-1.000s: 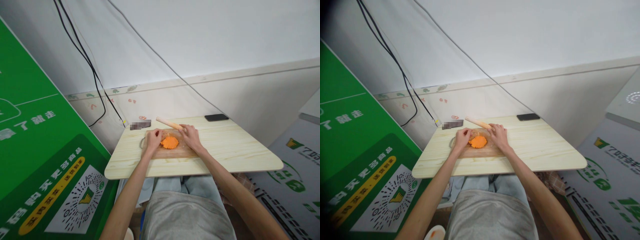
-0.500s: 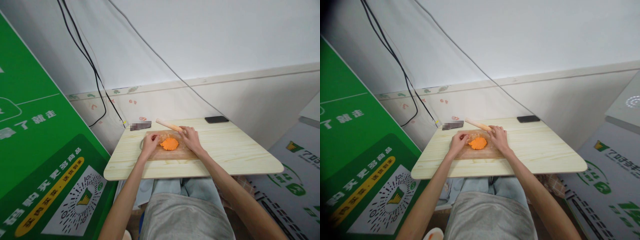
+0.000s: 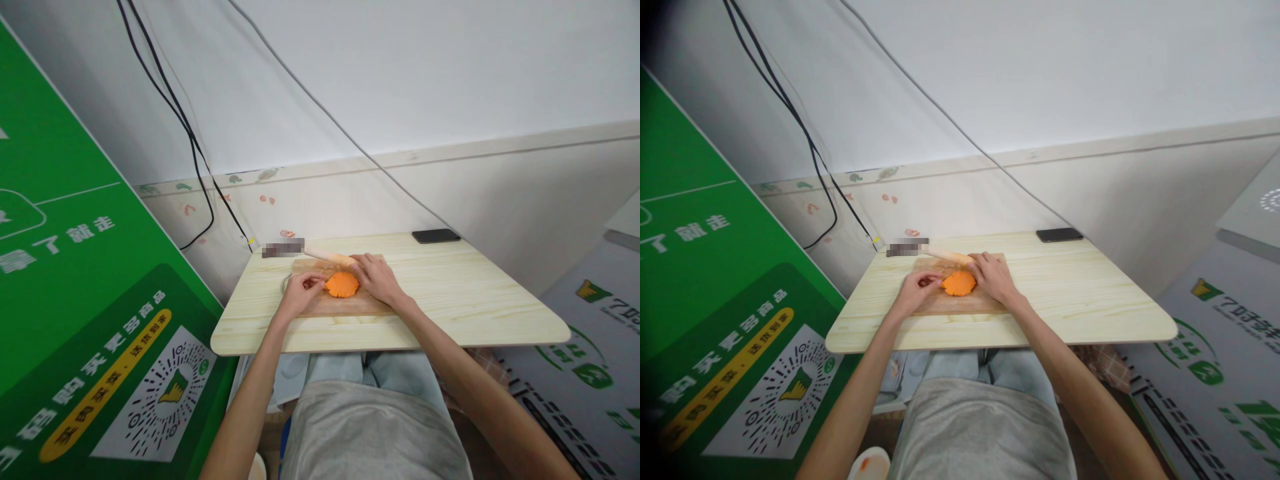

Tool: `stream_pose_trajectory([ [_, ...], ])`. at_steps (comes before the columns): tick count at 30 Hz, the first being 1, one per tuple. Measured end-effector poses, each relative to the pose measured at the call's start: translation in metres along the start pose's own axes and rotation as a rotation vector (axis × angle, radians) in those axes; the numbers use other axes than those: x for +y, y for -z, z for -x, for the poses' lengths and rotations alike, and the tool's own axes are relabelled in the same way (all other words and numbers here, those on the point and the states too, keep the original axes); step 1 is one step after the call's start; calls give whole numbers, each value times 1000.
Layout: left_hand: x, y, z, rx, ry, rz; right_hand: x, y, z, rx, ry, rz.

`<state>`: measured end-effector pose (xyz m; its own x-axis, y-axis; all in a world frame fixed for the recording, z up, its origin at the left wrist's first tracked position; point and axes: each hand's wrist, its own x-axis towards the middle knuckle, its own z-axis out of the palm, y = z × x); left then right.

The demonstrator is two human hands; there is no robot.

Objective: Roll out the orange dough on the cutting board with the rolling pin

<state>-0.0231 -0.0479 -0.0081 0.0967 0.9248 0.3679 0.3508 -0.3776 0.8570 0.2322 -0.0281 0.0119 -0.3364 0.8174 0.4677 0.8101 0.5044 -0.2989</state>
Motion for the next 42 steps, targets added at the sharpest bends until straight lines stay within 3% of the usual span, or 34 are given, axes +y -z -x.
stream_pose_trajectory([
  [14, 2, 0, 3, -28, 0, -24, -6, 3, 2, -33, 0, -1],
  [25, 8, -4, 5, 39, -30, -77, -6, -1, 3, -45, 26, 81],
  [29, 12, -5, 8, -2, -26, -71, -7, -1, 3, -46, 30, 88],
  [42, 5, -17, -5, -16, 117, -27, -10, 1, 4, -43, 27, 87],
])
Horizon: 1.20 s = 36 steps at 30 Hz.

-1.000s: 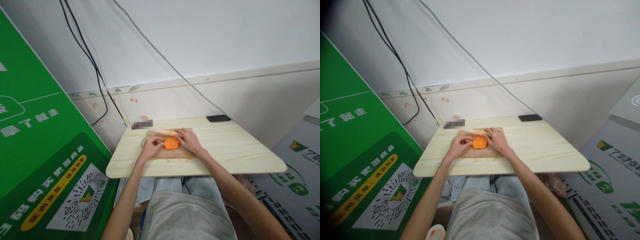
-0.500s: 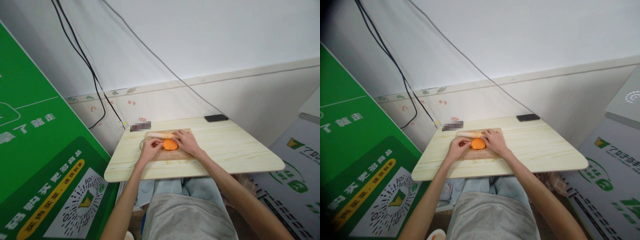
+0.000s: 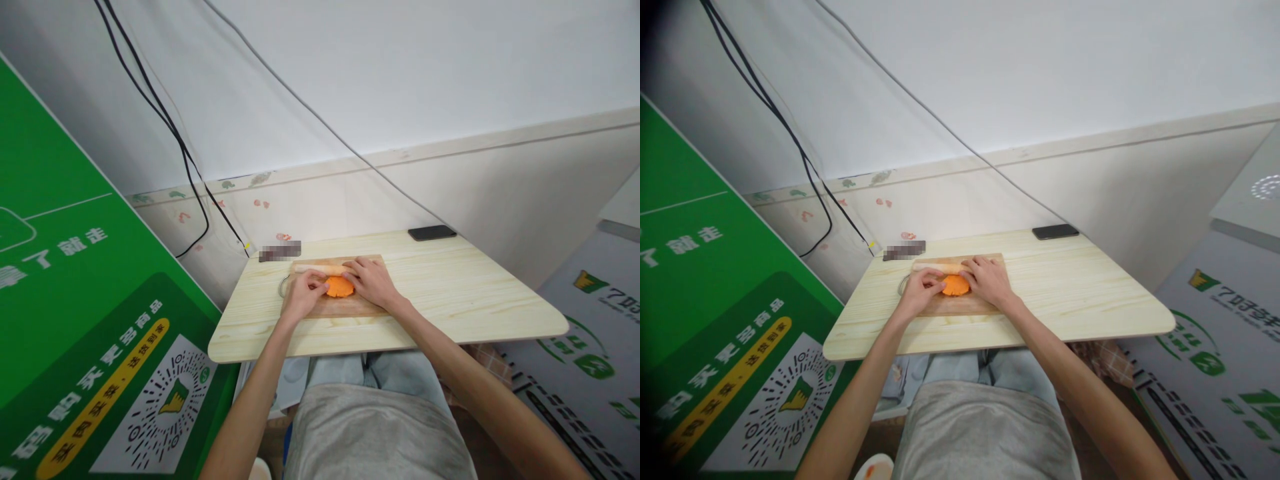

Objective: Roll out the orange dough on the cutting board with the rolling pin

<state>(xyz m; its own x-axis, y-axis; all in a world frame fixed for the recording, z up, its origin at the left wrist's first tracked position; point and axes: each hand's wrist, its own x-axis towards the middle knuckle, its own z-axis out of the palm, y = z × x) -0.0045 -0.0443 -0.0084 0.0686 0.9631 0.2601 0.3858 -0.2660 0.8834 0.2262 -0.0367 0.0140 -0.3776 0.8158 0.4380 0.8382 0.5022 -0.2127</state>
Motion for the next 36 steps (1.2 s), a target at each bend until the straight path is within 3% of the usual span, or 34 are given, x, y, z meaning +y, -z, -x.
stream_pose_trajectory([
  [12, 0, -4, -1, 72, 24, 89, -1, -1, 0, 10, -23, -20],
  [23, -9, 8, -1, -140, -63, 145, -2, 0, 1, 13, -42, -29],
  [36, -7, 5, -1, -81, -6, 114, -1, 0, 1, 0, -39, -4],
])
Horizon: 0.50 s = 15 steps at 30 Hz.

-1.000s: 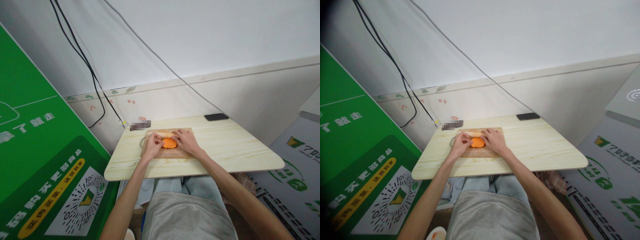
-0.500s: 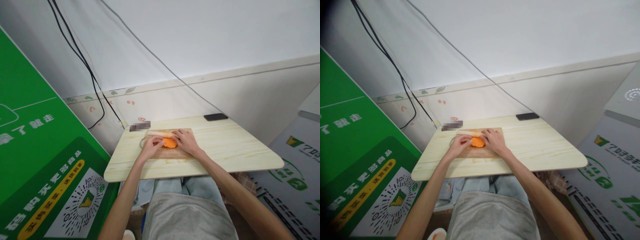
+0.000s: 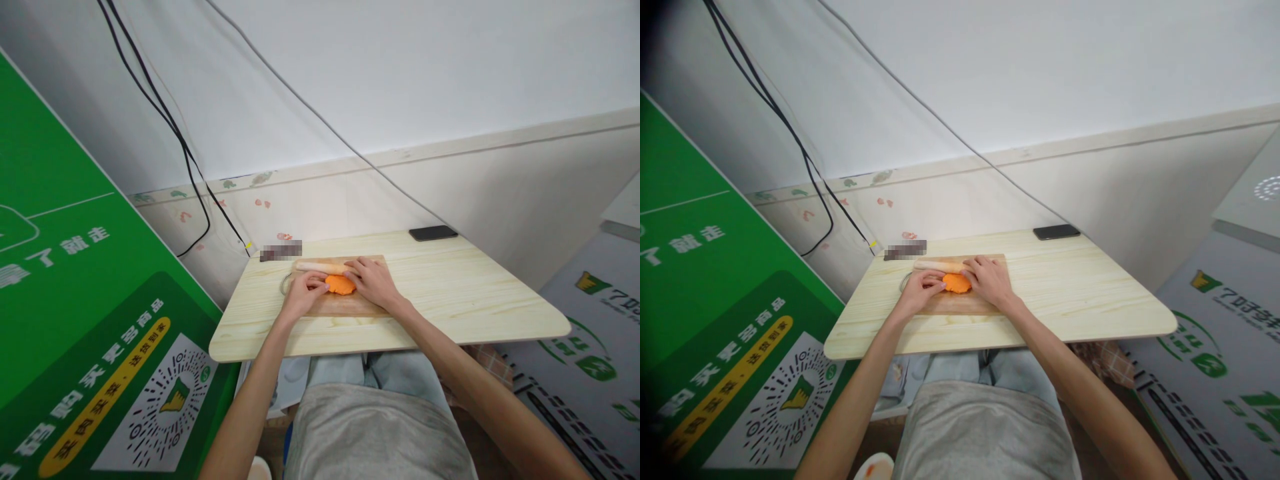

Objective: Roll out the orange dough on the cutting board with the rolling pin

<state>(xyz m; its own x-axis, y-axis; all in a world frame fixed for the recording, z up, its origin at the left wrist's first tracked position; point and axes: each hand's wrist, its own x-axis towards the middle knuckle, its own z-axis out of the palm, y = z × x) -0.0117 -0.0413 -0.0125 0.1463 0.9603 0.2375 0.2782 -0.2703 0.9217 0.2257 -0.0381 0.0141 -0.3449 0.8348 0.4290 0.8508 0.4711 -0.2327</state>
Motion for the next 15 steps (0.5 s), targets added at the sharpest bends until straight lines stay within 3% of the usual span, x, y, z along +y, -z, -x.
stream_pose_trajectory([
  [15, -2, -7, -5, 67, 25, 80, -6, 4, -1, -40, 10, 96],
])
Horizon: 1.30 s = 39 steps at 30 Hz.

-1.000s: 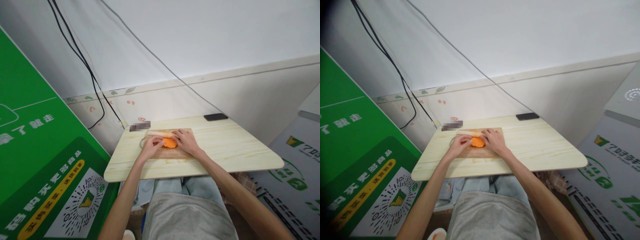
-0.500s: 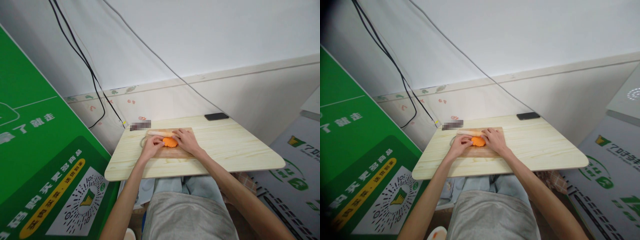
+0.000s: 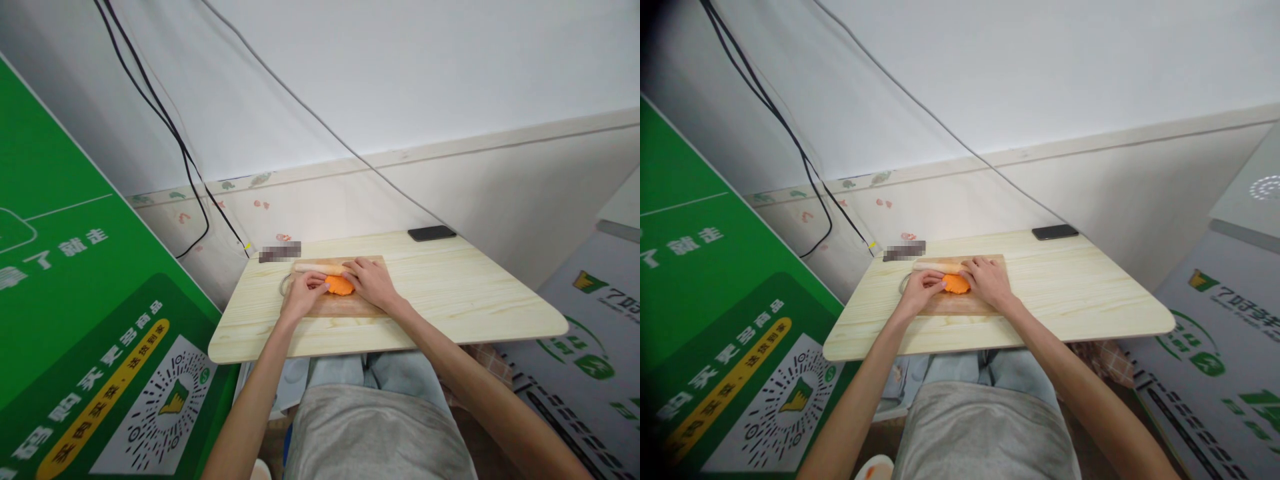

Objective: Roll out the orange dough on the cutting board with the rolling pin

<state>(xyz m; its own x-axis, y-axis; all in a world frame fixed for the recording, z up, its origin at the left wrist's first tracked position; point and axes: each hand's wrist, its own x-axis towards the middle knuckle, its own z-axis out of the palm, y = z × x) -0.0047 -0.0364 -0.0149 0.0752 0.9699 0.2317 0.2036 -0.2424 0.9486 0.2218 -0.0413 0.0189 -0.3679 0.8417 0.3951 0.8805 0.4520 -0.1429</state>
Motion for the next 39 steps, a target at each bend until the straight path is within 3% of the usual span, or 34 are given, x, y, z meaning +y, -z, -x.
stream_pose_trajectory([
  [26, 0, -5, -3, 93, 28, -53, -1, 0, 0, 1, 7, 7],
  [32, -6, 5, 4, 10, -63, -97, 2, -2, 0, -1, 11, -9],
  [39, -4, 9, 10, -39, -57, -65, 4, -5, 0, 5, 23, -22],
])
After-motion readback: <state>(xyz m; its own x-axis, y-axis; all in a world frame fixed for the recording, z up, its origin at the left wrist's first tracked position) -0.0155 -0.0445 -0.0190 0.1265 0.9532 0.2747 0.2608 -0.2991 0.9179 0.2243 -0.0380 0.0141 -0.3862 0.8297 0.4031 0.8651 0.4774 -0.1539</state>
